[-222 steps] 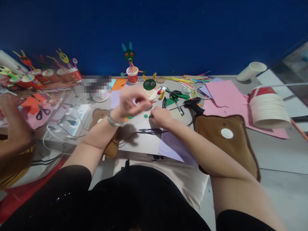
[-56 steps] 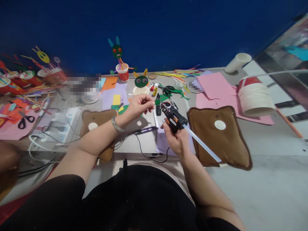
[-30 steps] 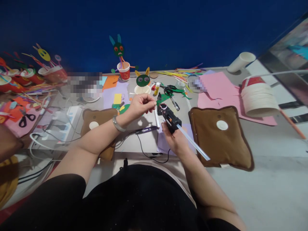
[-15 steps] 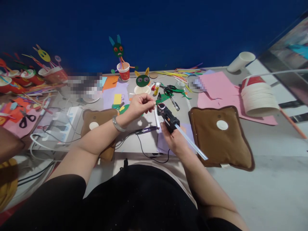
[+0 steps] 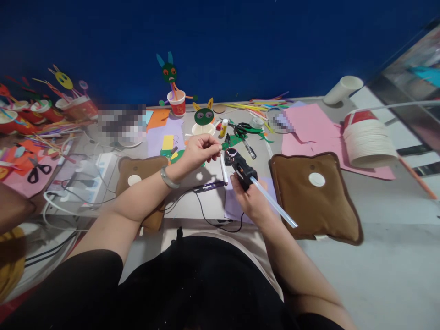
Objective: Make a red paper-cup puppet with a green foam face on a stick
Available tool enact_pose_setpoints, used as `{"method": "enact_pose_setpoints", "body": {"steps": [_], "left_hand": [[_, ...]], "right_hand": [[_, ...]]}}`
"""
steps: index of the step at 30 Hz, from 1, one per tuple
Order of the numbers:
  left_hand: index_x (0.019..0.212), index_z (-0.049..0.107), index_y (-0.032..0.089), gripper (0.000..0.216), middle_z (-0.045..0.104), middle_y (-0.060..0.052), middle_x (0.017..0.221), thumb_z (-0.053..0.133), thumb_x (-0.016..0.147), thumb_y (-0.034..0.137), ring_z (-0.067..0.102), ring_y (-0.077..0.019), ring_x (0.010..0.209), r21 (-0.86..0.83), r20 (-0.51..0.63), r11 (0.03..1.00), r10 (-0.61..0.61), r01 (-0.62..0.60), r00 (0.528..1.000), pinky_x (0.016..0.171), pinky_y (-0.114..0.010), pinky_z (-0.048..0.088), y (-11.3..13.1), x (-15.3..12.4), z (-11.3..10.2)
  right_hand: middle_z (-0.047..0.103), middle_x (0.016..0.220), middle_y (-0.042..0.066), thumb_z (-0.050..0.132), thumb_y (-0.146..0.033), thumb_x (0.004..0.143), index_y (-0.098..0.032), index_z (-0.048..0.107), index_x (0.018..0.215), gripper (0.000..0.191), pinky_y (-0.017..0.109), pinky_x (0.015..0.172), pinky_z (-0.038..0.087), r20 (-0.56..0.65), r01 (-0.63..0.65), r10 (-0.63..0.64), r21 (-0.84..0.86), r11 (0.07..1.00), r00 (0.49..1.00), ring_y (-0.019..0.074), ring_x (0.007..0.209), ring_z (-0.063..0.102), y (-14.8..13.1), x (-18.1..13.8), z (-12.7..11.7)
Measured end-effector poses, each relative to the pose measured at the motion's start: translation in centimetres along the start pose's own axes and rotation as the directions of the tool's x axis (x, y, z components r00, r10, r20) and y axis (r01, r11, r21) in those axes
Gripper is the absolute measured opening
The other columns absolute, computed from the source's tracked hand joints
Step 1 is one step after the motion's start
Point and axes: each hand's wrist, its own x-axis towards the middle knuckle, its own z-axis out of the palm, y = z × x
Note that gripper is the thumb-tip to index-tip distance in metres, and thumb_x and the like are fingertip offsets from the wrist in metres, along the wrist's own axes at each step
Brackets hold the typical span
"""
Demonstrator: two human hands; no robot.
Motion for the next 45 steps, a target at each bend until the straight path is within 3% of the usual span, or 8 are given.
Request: {"method": "enact_pose_setpoints", "body": {"steps": [4, 8, 15, 18, 23, 31, 40, 45], "left_hand": [[0.077, 0.065, 0.02, 0.027, 0.071, 0.004, 0.064, 0.08, 0.095, 0.006, 0.063, -0.005, 0.053, -0.028, -0.065, 1.0, -0.005, 0.003, 0.998, 0.049, -0.018, 0.041, 0.4, 0.1, -0.2], [0.078, 0.064, 0.02, 0.028, 0.07, 0.006, 0.065, 0.08, 0.098, 0.008, 0.06, -0.0036, 0.053, -0.088, -0.094, 0.996, -0.009, 0.001, 0.996, 0.05, -0.018, 0.04, 1.2, 0.1, -0.3], [0.08, 0.062, 0.02, 0.032, 0.069, 0.005, 0.066, 0.075, 0.108, 0.01, 0.061, -0.0049, 0.053, -0.225, 0.005, 0.944, -0.246, 0.241, 0.969, 0.051, -0.019, 0.04, 2.6, -0.4, 0.3], [0.08, 0.062, 0.019, 0.033, 0.07, 0.004, 0.067, 0.073, 0.11, 0.01, 0.06, -0.0047, 0.051, -0.258, 0.085, 0.915, -0.299, 0.31, 0.951, 0.049, -0.019, 0.039, 2.6, -0.3, 0.4], [0.082, 0.065, 0.017, 0.033, 0.07, 0.004, 0.068, 0.092, 0.101, 0.019, 0.063, -0.0051, 0.053, -0.251, 0.287, 0.889, -0.309, 0.382, 0.907, 0.048, -0.017, 0.04, 1.9, -0.1, -0.2], [0.081, 0.063, 0.018, 0.033, 0.071, 0.0, 0.071, 0.091, 0.098, 0.023, 0.065, -0.0092, 0.055, -0.207, 0.525, 0.86, -0.306, 0.467, 0.794, 0.045, -0.019, 0.041, 1.5, 0.0, -0.9], [0.085, 0.068, 0.019, 0.031, 0.074, -0.003, 0.076, 0.094, 0.092, 0.033, 0.071, -0.0122, 0.06, -0.205, 0.593, 0.85, -0.286, 0.485, 0.753, 0.049, -0.02, 0.05, 1.1, -0.1, -1.3], [0.088, 0.067, 0.02, 0.03, 0.073, -0.001, 0.073, 0.082, 0.107, 0.038, 0.069, -0.0114, 0.058, -0.19, 0.507, 0.849, -0.346, 0.494, 0.789, 0.047, -0.02, 0.048, 1.5, -0.1, -1.0]], "right_hand": [[0.084, 0.102, 0.016, 0.063, -0.059, 0.104, -0.027, 0.072, 0.132, 0.044, 0.057, 0.092, 0.066, -0.137, -0.162, 0.137, -0.196, 0.967, 0.981, 0.0444, 0.099, 0.084, 0.9, 1.1, -1.4], [0.081, 0.139, 0.028, 0.064, -0.044, 0.1, -0.017, 0.059, 0.159, 0.065, 0.067, 0.116, 0.061, 0.003, -0.152, 0.165, -0.378, 0.913, 0.986, 0.0516, 0.133, 0.078, 2.3, 4.5, -3.4], [0.08, 0.11, 0.027, 0.084, -0.041, 0.086, -0.016, 0.071, 0.13, 0.053, 0.079, 0.11, 0.054, 0.023, -0.099, 0.119, -0.415, 0.904, 0.993, 0.0549, 0.116, 0.076, 7.1, 9.6, -2.6], [0.081, 0.114, 0.028, 0.087, -0.038, 0.087, -0.019, 0.073, 0.117, 0.038, 0.077, 0.111, 0.05, 0.014, -0.021, 0.03, -0.424, 0.906, 0.999, 0.0554, 0.123, 0.074, 7.1, 9.8, -3.0], [0.088, 0.123, 0.016, 0.076, -0.049, 0.103, -0.032, 0.084, 0.119, 0.025, 0.068, 0.119, 0.057, 0.007, 0.235, -0.235, 0.001, 0.972, 0.972, 0.0428, 0.124, 0.08, 1.8, 8.8, -4.4], [0.086, 0.095, 0.009, 0.089, -0.09, 0.086, -0.033, 0.086, 0.088, 0.057, 0.058, 0.095, 0.068, 0.122, 0.21, -0.283, 0.417, 0.884, 0.951, 0.0339, 0.095, 0.082, -3.1, 10.4, -3.6], [0.08, 0.083, 0.007, 0.096, -0.093, 0.076, -0.029, 0.078, 0.078, 0.067, 0.046, 0.079, 0.065, 0.172, 0.154, -0.276, 0.511, 0.845, 0.945, 0.0271, 0.081, 0.075, -3.2, 11.5, -3.1], [0.072, 0.075, 0.002, 0.101, -0.078, 0.077, -0.027, 0.072, 0.079, 0.059, 0.04, 0.073, 0.061, 0.233, 0.007, -0.169, 0.566, 0.824, 0.958, 0.0211, 0.071, 0.067, -3.8, 11.7, -3.1]]}}
